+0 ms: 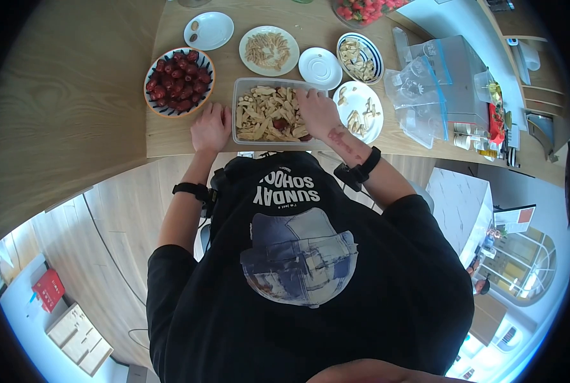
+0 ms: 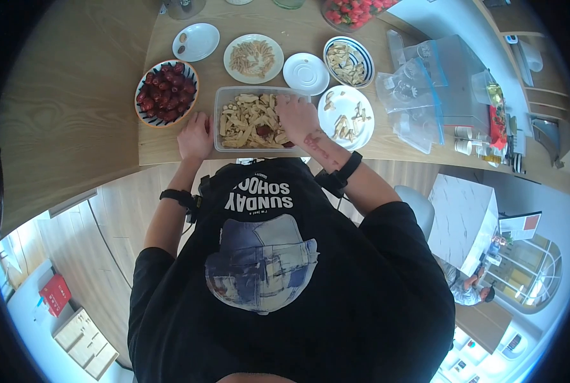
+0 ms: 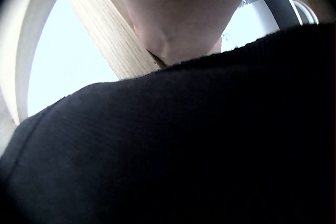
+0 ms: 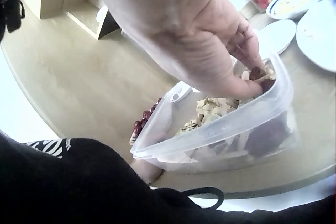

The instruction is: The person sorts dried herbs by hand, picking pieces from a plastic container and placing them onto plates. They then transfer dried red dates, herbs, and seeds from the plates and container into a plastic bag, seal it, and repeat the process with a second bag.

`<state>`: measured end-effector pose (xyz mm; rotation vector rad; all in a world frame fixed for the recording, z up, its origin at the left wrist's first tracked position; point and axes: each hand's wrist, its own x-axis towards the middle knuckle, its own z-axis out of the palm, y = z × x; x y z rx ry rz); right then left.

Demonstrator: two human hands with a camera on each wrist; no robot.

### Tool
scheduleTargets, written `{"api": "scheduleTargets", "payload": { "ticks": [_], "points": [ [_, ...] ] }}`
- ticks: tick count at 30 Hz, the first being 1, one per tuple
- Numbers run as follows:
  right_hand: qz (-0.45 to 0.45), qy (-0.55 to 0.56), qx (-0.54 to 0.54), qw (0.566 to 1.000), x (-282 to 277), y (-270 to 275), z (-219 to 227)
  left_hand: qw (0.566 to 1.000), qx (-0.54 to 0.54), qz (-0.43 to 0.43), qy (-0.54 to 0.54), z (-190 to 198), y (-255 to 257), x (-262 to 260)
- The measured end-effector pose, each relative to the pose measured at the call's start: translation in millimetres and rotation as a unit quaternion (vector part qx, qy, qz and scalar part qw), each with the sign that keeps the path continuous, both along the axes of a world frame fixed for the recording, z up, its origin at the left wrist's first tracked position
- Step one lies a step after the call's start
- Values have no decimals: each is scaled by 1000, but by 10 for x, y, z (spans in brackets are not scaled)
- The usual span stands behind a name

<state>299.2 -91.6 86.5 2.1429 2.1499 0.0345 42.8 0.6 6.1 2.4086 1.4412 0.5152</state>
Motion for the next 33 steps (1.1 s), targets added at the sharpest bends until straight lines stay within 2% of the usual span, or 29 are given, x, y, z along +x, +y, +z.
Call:
{"api": "scheduleTargets", "payload": {
  "ticks": [6,9,11,12,14,15,17,18,20,23,27,33],
  "points": [
    [-35,-5,-37,999,-3,18,32,1000,4,3,-1,-3,7,4],
    [-36,37,-26,998,-51,48,261,1000,7,2,-10,-20,11,-9],
    [-101,124,-61,985,-104,70,468,1000,3,0,2,-13,11,-2],
    [-102,123,-61,985,-108,63,466,1000,2,0,2,-1,7,4],
    [39,215,3,976,-129,63,445,1000,-4,4,6,29,3,7],
    [38,215,4,976,-154,71,386,1000,-3,3,6,27,2,8],
    [79,288,-105,949,-197,85,178,1000,-1,2,9,9,4,4],
    [80,288,-105,949,-189,74,83,1000,0,3,9,12,4,6],
    [128,201,-108,965,-213,86,-12,1000,-6,2,3,12,0,-3],
    [100,223,-160,956,-226,116,34,1000,0,2,2,-16,7,-6],
    [126,191,-118,966,-279,125,-9,1000,9,8,-3,-10,10,-10],
    [113,202,-173,957,-299,171,119,1000,13,1,-5,-19,10,-5]
  ]
}}
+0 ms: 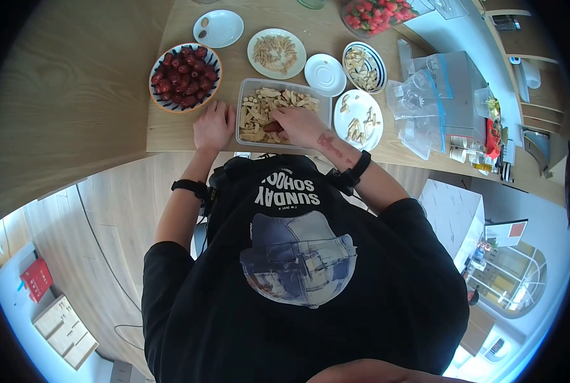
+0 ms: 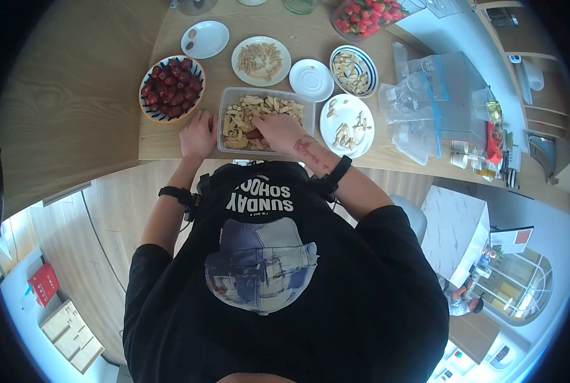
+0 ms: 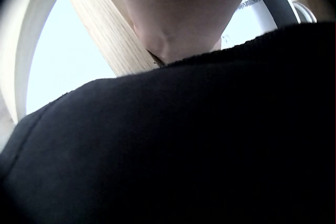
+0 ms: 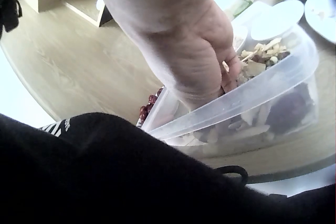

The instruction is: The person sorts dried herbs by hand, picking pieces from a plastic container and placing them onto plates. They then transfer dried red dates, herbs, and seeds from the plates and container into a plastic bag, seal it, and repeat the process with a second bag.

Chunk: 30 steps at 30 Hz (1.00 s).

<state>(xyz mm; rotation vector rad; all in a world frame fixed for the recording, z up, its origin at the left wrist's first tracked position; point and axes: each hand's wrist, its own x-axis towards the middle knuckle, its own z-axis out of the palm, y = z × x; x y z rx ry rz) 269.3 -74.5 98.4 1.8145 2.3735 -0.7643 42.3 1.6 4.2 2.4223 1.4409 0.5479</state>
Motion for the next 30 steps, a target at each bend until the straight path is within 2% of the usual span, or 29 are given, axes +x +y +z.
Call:
{"api": "scheduleTargets", "payload": {
  "ticks": [3,8,12,21,23,24,26,30],
  "points": [
    [-7,-2,-43,999,9,27,-19,1000,0,4,-5,8,-1,-5],
    [-45,74,-64,994,-59,19,-22,1000,8,5,-4,10,-1,1],
    [-20,51,-46,997,-171,16,-31,1000,0,6,-7,-18,6,-5],
    [-14,156,-76,985,-129,198,40,1000,7,3,-14,-32,6,-19],
    [-111,291,-71,947,-116,286,148,1000,14,-2,-17,-29,10,-18],
    [-114,291,-70,947,-154,343,211,1000,14,-5,-18,-28,13,-13],
    [-245,425,-43,870,-334,482,283,1000,9,-1,-21,-20,7,-3],
    [-237,396,-10,887,-662,955,200,1000,16,-9,-10,-10,10,0]
  ]
}}
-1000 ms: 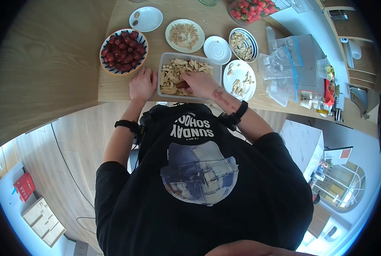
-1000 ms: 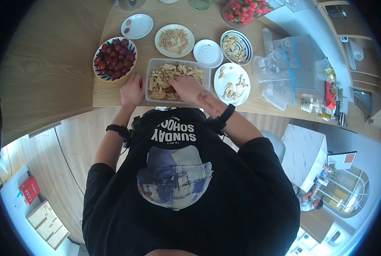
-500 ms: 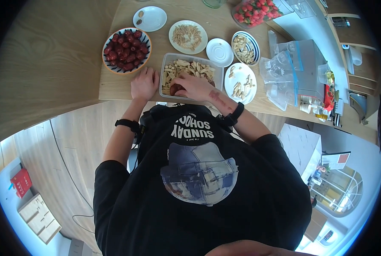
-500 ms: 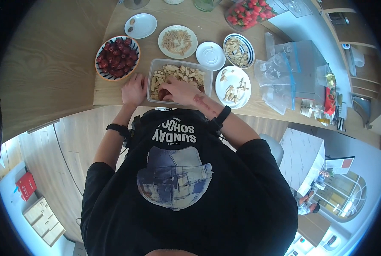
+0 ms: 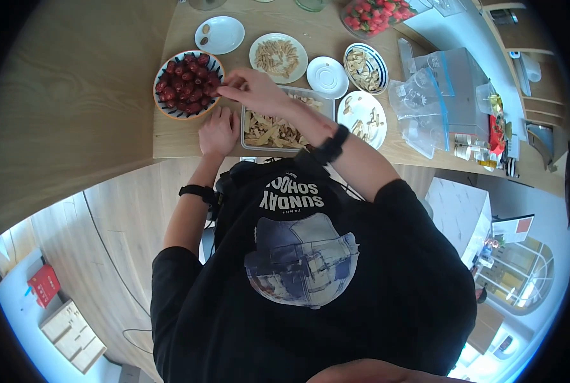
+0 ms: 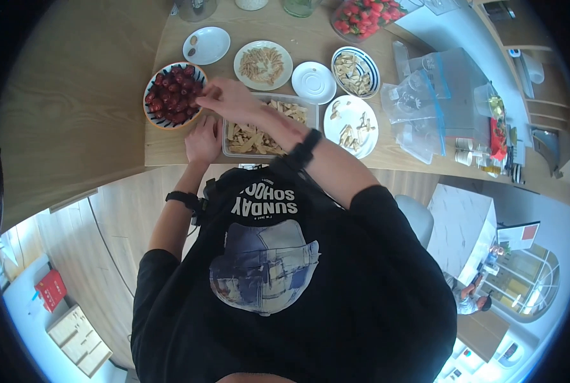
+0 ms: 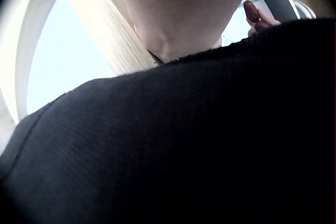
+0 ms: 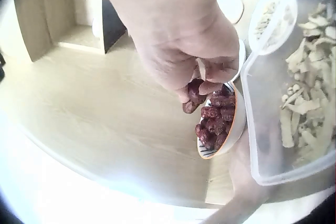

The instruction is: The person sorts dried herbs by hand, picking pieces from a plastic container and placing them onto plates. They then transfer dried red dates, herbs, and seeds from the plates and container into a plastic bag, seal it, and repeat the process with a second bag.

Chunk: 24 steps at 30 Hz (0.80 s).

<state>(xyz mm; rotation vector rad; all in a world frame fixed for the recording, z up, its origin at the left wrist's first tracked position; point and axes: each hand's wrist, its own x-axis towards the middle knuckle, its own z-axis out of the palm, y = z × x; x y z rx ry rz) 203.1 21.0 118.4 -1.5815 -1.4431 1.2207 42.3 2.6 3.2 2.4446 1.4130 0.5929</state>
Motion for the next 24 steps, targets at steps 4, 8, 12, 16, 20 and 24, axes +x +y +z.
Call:
{"api": "scheduleTargets", "payload": {
  "ticks": [4,8,12,16,20,24],
  "points": [
    [49,-105,69,991,-231,368,-173,1000,-12,9,5,27,-7,13],
    [38,-118,133,983,-267,425,-248,1000,-4,9,-6,-16,-4,0],
    [28,-64,181,981,-66,192,-222,1000,-3,11,-15,-55,-4,-4],
    [58,-74,89,992,461,-350,22,1000,-15,15,-10,-35,-6,-6],
    [138,-295,-35,945,980,-812,133,1000,-13,7,-8,-27,1,-7],
    [189,-374,-161,894,1062,-1077,167,1000,-27,5,15,1,-2,3]
  ]
}}
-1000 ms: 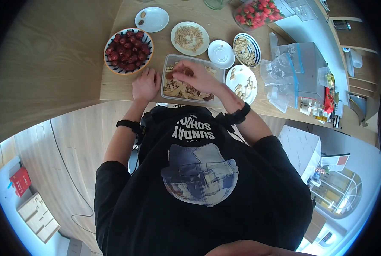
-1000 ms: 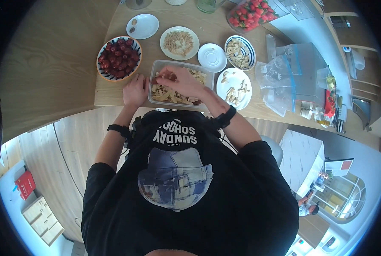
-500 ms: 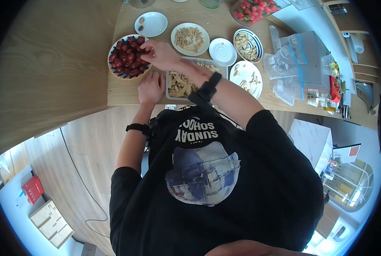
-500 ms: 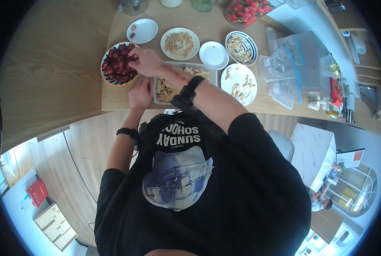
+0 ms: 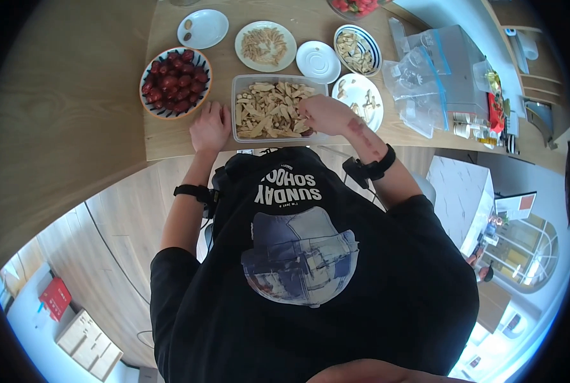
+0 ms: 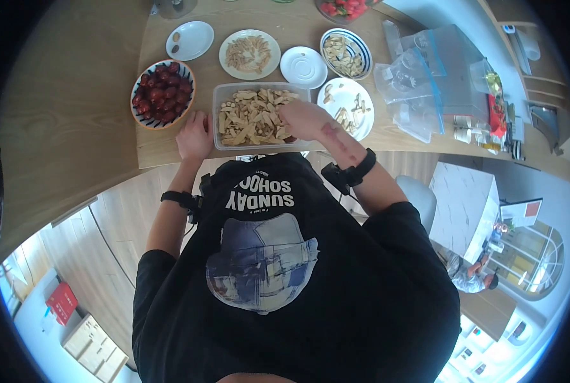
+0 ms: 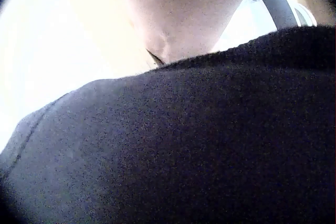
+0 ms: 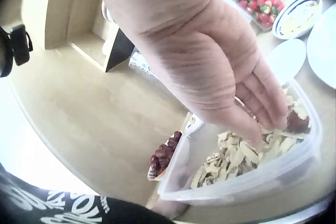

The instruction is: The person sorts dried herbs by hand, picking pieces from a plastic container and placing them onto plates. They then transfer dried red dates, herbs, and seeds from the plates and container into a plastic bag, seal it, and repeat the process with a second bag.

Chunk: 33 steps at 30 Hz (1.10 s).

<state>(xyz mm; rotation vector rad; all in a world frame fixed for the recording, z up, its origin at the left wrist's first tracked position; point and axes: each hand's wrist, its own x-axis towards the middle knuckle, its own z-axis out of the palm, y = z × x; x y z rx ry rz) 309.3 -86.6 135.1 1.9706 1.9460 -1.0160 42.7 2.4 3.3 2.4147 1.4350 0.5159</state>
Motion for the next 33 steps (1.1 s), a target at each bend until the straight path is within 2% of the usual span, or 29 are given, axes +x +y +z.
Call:
{"api": "scheduleTargets", "payload": {
  "ticks": [3,5,6,8,9,11,12,14,15,16,17,18,20,26,29,33],
  "points": [
    [-24,-27,15,999,-107,-89,-84,1000,7,-4,7,-30,1,4],
    [34,2,-5,999,-121,-83,-293,1000,11,3,13,-34,-4,0],
    [32,3,-4,999,-129,-75,-365,1000,12,1,15,-35,-6,0],
    [-1,183,24,983,-150,-44,-439,1000,15,2,6,-30,-4,-1],
    [1,184,23,983,-161,-38,-441,1000,14,4,7,-28,-6,-5],
    [-89,299,128,941,-188,-18,-411,1000,26,1,0,-25,-11,-5],
    [-87,300,127,942,-158,2,-357,1000,25,3,0,-19,-12,-3],
    [-50,107,178,977,-32,46,-205,1000,15,5,3,-7,-14,0],
    [-49,107,178,977,-5,57,-168,1000,15,6,2,-8,-14,-5],
    [-18,-12,126,992,19,61,-135,1000,15,3,1,-9,-13,-8],
    [12,-131,72,989,31,66,-95,1000,15,1,-1,-9,-12,-3],
    [12,-132,72,989,17,66,-57,1000,15,0,-2,-9,-13,3],
    [72,-167,-9,983,-63,51,4,1000,10,4,5,-2,-11,4],
    [77,-165,52,982,-130,-58,-291,1000,8,6,10,9,-13,4],
    [49,-160,6,986,-109,-27,-285,1000,6,8,5,19,-19,4],
    [65,-159,5,985,-98,-58,-292,1000,12,3,-2,16,-20,9]
  ]
}}
